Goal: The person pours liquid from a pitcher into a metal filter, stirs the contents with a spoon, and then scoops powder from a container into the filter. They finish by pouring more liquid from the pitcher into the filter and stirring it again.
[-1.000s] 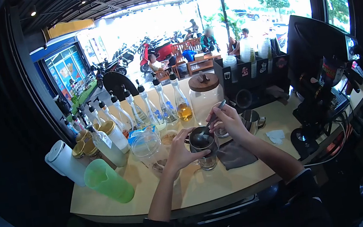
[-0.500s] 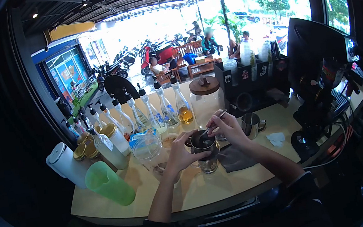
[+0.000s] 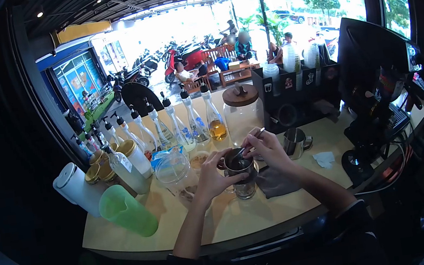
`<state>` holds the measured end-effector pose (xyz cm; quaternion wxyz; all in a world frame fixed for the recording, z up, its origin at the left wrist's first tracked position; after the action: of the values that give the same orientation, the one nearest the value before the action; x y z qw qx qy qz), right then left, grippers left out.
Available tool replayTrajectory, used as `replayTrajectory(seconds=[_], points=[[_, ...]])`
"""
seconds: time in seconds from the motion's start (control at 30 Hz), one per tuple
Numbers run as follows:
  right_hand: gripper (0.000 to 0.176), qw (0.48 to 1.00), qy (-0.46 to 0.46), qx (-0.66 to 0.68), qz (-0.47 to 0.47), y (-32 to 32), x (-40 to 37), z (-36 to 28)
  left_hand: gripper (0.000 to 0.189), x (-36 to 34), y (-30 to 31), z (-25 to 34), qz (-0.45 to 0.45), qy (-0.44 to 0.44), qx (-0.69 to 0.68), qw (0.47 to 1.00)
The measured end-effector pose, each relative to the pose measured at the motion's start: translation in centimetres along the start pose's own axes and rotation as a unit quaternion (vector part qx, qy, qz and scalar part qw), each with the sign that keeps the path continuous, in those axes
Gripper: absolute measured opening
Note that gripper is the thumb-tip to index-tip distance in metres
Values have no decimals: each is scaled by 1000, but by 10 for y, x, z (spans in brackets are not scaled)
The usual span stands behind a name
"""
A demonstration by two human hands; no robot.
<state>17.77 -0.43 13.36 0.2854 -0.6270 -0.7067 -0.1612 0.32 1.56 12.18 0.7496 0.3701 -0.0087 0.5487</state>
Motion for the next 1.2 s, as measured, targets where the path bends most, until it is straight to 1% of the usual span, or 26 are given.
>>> replayTrajectory(seconds=[0.1,0.17,0.2,0.23,0.27,0.3,0.33,0.37,0.4,0.43,0.47,0.5,0.57,0.67,0.73,0.8,0.87,0.9,0.93,0.97,1.0,1.07,1.1,1.17,1.2], points=[[19,1000,6,-25,-11,-1,-3,-4,78,-2,1,1,3,7,3,1000],[19,999,13,-42,-20,-3,-5,-9,73,-4,8,10,76,-63,10,995],[18,995,33,-84,-43,-6,-6,-16,73,-3,10,15,75,-64,9,995],[17,988,52,-126,-66,-9,-7,-22,65,-2,11,22,64,-59,27,996],[17,989,51,-127,-65,-11,-8,-27,57,-1,12,28,53,-53,45,996],[15,975,94,-185,-83,-16,-8,-34,57,-1,11,33,52,-53,44,996],[16,956,135,-242,-100,-20,-8,-41,47,-2,8,41,49,-87,113,989],[16,956,135,-243,-100,-22,-10,-44,37,-3,5,46,47,-121,181,975],[19,945,149,-269,-108,-24,-11,-48,37,-1,4,45,46,-122,180,975],[22,934,164,-296,-116,-25,-13,-51,30,0,3,44,69,-146,197,967],[22,934,163,-298,-114,-24,-15,-53,23,0,1,45,91,-171,214,957],[25,933,156,-301,-122,-23,-16,-54,23,0,0,46,89,-174,212,958],[27,931,149,-308,-128,-19,-19,-59,17,0,-1,51,105,-205,219,948],[30,930,121,-327,-113,2,-23,-62,16,1,3,53,117,-199,224,947],[33,894,141,-424,-37,43,-24,-50,15,2,7,53,107,-194,213,952],[29,870,96,-482,51,93,-31,-32,15,3,11,48,112,-177,175,962],[27,800,134,-579,85,143,-42,-4,14,2,13,49,119,-179,169,962],[27,799,134,-580,86,155,-49,-1,12,2,14,48,131,-179,165,961],[26,839,23,-535,95,168,-57,9,11,2,15,47,143,-180,162,960],[25,866,-88,-481,102,177,-65,21,11,2,16,45,144,-181,162,959],[25,866,-87,-481,103,176,-69,23,10,2,16,43,153,-183,151,959],[24,881,-50,-446,151,174,-76,24,10,0,15,43,162,-183,141,960],[24,881,-51,-446,151,177,-79,30,10,-1,16,42,167,-170,135,962],[25,848,14,-504,163,190,-81,40,10,-2,15,41,170,-157,130,964],[25,848,13,-503,164,196,-82,45,11,-3,16,41,175,-158,121,964]])
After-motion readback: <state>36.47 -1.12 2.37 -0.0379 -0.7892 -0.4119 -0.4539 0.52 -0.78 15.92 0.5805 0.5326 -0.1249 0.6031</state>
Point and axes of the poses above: each hand's wrist, its own x-axis towards the middle knuckle, its own y-axis out of the back of the hand, z = x × y, the point moved 4 cm from there along x, towards the middle knuckle, and after that the axes turned 11 degrees about y, right-handed, at the moved point
